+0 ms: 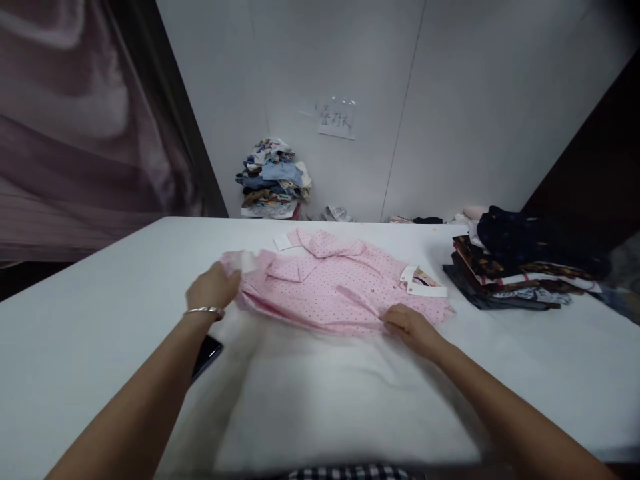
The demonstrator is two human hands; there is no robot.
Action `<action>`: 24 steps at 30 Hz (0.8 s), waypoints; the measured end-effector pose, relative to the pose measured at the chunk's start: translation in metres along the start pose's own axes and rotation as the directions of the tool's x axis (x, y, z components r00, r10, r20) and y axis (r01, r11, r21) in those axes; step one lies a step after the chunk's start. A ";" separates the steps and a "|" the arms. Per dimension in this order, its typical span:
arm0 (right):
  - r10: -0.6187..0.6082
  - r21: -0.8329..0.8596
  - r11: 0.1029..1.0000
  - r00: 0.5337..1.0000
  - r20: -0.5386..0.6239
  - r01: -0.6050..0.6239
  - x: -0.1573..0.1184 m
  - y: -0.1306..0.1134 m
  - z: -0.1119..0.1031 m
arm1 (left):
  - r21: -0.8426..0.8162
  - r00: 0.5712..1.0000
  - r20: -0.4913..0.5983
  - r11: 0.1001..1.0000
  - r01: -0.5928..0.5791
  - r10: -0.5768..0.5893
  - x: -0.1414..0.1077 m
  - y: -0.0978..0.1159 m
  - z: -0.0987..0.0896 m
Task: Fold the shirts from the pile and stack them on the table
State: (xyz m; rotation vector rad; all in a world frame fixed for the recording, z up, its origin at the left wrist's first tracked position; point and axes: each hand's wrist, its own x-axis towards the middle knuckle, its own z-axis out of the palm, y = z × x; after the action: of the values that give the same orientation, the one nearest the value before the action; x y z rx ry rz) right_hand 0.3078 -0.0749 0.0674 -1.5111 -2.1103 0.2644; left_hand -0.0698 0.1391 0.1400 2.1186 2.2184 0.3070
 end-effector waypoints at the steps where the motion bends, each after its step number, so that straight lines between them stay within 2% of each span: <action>1: -0.019 -0.006 1.000 1.000 0.021 0.019 -0.011 -0.009 -0.003 | -0.027 0.996 -0.055 0.997 0.075 -0.076 -0.002 -0.013 -0.007; 3: -0.042 -0.012 0.999 0.995 0.095 0.043 -0.032 -0.029 -0.005 | -0.056 0.974 -0.193 0.993 0.107 -0.116 -0.012 -0.030 -0.014; 5: -0.047 0.018 0.999 0.980 0.193 0.044 -0.051 -0.046 -0.006 | -0.054 0.939 -0.345 0.998 -0.008 -0.011 -0.029 -0.031 -0.011; 6: -0.039 0.046 0.999 0.971 0.236 0.029 -0.059 -0.052 -0.007 | -0.038 0.924 -0.373 0.993 -0.109 0.087 -0.040 -0.027 -0.007; 7: -0.020 0.078 0.997 0.963 0.267 -0.001 -0.066 -0.057 -0.008 | -0.029 0.913 -0.354 0.973 -0.229 0.204 -0.051 -0.021 0.000; 9: 0.058 0.127 0.987 0.958 0.281 -0.098 -0.075 -0.060 -0.010 | -0.062 0.877 -0.198 0.887 -0.457 0.438 -0.072 -0.005 0.018; 11: 0.140 0.145 0.973 0.955 0.261 -0.182 -0.080 -0.058 -0.011 | -0.117 0.801 -0.021 0.794 -0.596 0.598 -0.085 0.009 0.038; 13: 0.160 0.139 0.971 0.963 0.217 -0.192 -0.080 -0.054 -0.011 | -0.125 0.736 0.101 0.742 -0.658 0.670 -0.089 0.017 0.055; 15: 0.146 0.129 0.978 0.978 0.147 -0.165 -0.078 -0.051 -0.007 | -0.097 0.708 0.163 0.725 -0.682 0.687 -0.087 0.021 0.061; 17: 0.152 0.115 0.980 0.984 0.093 -0.162 -0.073 -0.052 -0.001 | -0.071 0.696 0.165 0.712 -0.698 0.699 -0.087 0.022 0.054; 19: 0.166 0.100 0.979 0.982 0.090 -0.175 -0.067 -0.060 0.008 | -0.070 0.688 0.083 0.692 -0.718 0.721 -0.098 0.022 0.035; 22: 0.124 0.084 0.988 0.986 0.107 -0.133 -0.055 -0.082 0.026 | -0.071 0.667 -0.056 0.663 -0.745 0.743 -0.136 0.026 -0.003; 24: 0.088 0.057 0.994 0.992 0.094 -0.094 -0.049 -0.097 0.041 | -0.111 0.635 -0.033 0.628 -0.770 0.772 -0.170 0.028 -0.020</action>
State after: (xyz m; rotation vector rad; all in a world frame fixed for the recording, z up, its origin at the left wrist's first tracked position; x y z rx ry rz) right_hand 0.2184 -0.1488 0.0617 -1.5884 -2.0853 0.4352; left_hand -0.0364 -0.0307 0.1490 2.8561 1.0775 0.4240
